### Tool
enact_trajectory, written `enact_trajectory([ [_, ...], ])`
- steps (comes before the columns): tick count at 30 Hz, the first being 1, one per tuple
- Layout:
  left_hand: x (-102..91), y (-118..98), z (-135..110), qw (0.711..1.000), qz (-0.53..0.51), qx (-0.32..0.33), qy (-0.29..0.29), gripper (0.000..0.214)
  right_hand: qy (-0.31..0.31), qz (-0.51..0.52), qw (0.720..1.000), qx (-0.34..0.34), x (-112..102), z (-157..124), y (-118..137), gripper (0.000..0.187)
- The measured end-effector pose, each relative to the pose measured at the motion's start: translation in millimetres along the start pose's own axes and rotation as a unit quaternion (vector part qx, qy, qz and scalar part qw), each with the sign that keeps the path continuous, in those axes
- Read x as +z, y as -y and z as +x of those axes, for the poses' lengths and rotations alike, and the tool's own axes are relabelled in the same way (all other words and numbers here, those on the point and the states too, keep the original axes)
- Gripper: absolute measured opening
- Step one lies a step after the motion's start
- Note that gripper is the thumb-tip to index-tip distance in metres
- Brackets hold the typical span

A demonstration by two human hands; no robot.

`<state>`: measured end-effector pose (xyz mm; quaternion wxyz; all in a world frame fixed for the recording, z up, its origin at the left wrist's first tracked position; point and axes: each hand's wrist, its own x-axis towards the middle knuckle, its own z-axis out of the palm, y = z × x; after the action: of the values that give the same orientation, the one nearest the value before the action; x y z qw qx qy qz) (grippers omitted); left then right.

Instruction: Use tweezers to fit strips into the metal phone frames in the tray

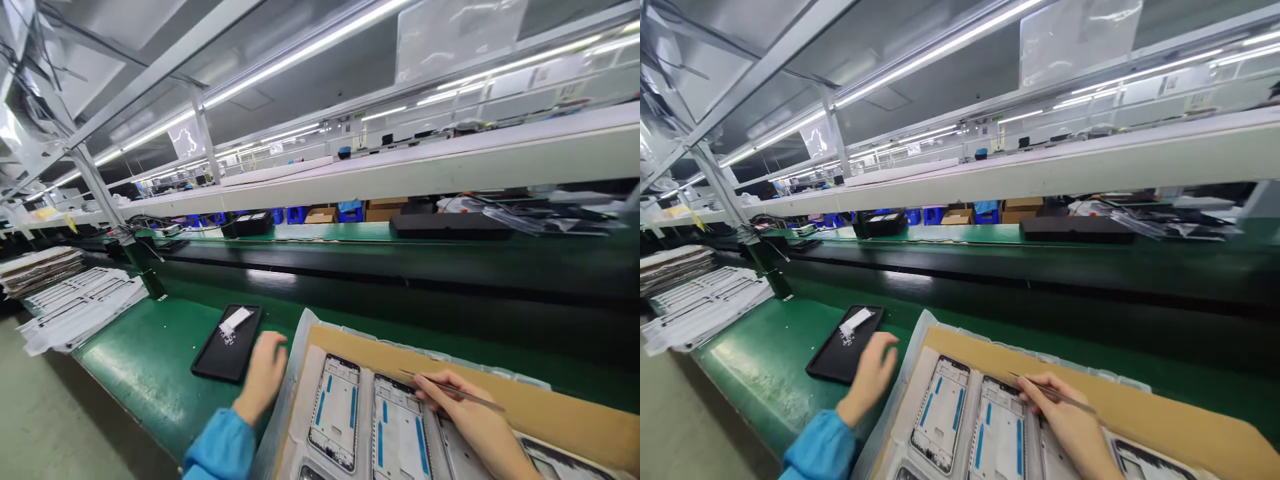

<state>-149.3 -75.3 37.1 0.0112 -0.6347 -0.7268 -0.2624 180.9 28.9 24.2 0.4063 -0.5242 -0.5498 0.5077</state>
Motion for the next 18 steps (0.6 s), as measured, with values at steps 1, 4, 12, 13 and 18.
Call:
enact_trajectory([
  [1, -13.1, 30, -1, 0.998, 0.008, -0.056, -0.019, 0.034, 0.001, 0.001, 1.000, 0.004, 1, -3, 5, 0.050],
  [4, -43.9, 104, 1, 0.982, 0.033, -0.184, -0.029, 0.020, 0.002, -0.007, 1.000, 0.013, 3, -5, 11, 0.049],
  [12, -51.1, 150, 15, 0.971, 0.079, -0.224, 0.036, 0.011, 0.004, 0.034, 0.999, 0.019, -2, 12, -12, 0.045],
  [13, -49.3, 148, 14, 0.972, 0.090, -0.214, 0.042, 0.014, 0.007, 0.033, 0.999, 0.019, -3, 11, -12, 0.045],
  [18, -48.1, 144, 10, 0.968, 0.144, -0.192, 0.079, 0.024, 0.016, 0.021, 0.999, 0.021, -2, 5, -3, 0.045],
])
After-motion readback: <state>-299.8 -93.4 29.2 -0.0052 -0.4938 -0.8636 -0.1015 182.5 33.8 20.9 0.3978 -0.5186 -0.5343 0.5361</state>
